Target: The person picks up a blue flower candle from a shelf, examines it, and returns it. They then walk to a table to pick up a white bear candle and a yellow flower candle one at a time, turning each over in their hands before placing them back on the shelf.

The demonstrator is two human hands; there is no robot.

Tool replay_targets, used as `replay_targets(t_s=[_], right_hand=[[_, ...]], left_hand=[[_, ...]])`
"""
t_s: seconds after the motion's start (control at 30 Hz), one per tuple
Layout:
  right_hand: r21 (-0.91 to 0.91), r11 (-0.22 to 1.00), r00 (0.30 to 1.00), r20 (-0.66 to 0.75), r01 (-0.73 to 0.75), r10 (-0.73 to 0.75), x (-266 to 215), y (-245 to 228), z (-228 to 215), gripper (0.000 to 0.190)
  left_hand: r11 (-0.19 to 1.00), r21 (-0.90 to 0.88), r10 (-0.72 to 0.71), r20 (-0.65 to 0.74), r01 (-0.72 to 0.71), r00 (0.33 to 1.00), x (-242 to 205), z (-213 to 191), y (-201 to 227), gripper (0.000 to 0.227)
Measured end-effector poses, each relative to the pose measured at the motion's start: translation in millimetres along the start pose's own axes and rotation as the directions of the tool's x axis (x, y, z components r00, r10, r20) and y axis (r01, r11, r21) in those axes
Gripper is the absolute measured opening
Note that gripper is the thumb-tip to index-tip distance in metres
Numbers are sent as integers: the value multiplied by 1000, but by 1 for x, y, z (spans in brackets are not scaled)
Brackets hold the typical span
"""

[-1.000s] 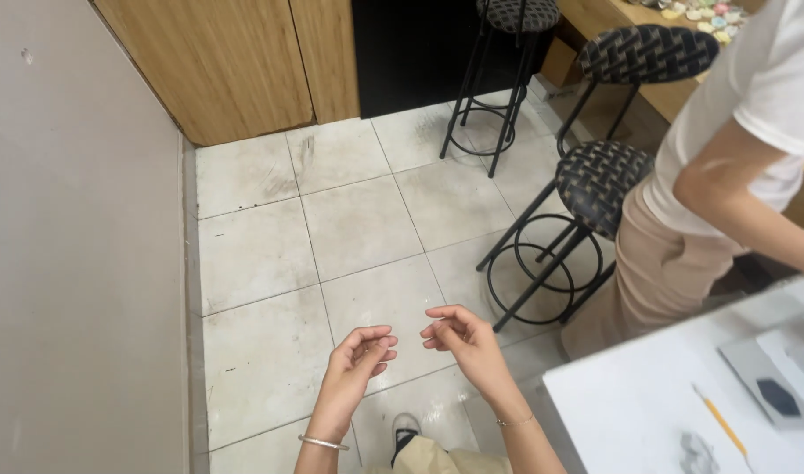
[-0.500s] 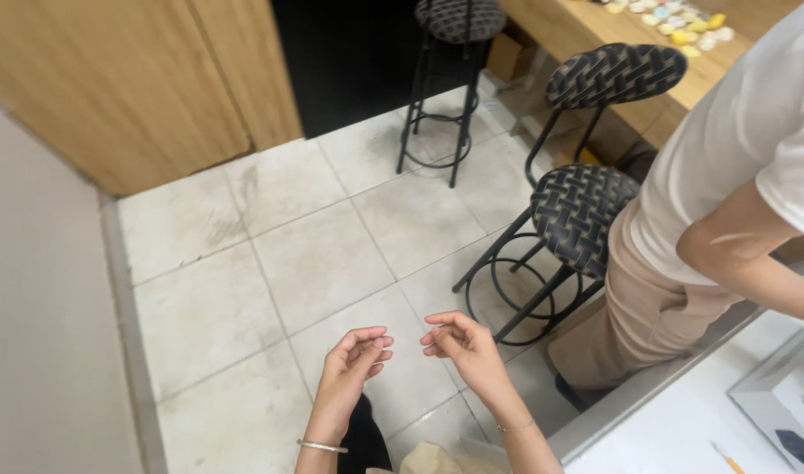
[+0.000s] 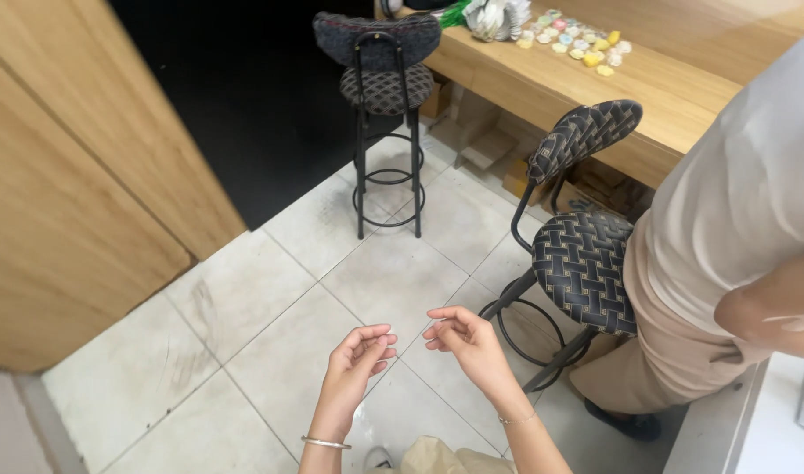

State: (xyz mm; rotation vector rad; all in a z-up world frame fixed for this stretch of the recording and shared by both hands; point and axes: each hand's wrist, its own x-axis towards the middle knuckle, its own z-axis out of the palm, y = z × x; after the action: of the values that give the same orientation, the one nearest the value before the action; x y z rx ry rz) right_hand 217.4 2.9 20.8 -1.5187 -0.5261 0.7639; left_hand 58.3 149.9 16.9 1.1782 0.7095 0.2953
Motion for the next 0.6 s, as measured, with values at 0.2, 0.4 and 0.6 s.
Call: replay_targets(t_s=[0.2,0.4,0.6], right_hand=[[69,997,991,-134,-20,29,49,7,-9,27],[41,994,960,-258,-105,112,110,4,-27,26],[54,995,967,-235,-89,99,209,2,-50,25]], left_hand=[[997,27,-78,91,76,993,82,-7,25,33],[993,36,-113,155,108,982,168,3,49,33],[988,99,-134,181,118,974,274,24,79,34]])
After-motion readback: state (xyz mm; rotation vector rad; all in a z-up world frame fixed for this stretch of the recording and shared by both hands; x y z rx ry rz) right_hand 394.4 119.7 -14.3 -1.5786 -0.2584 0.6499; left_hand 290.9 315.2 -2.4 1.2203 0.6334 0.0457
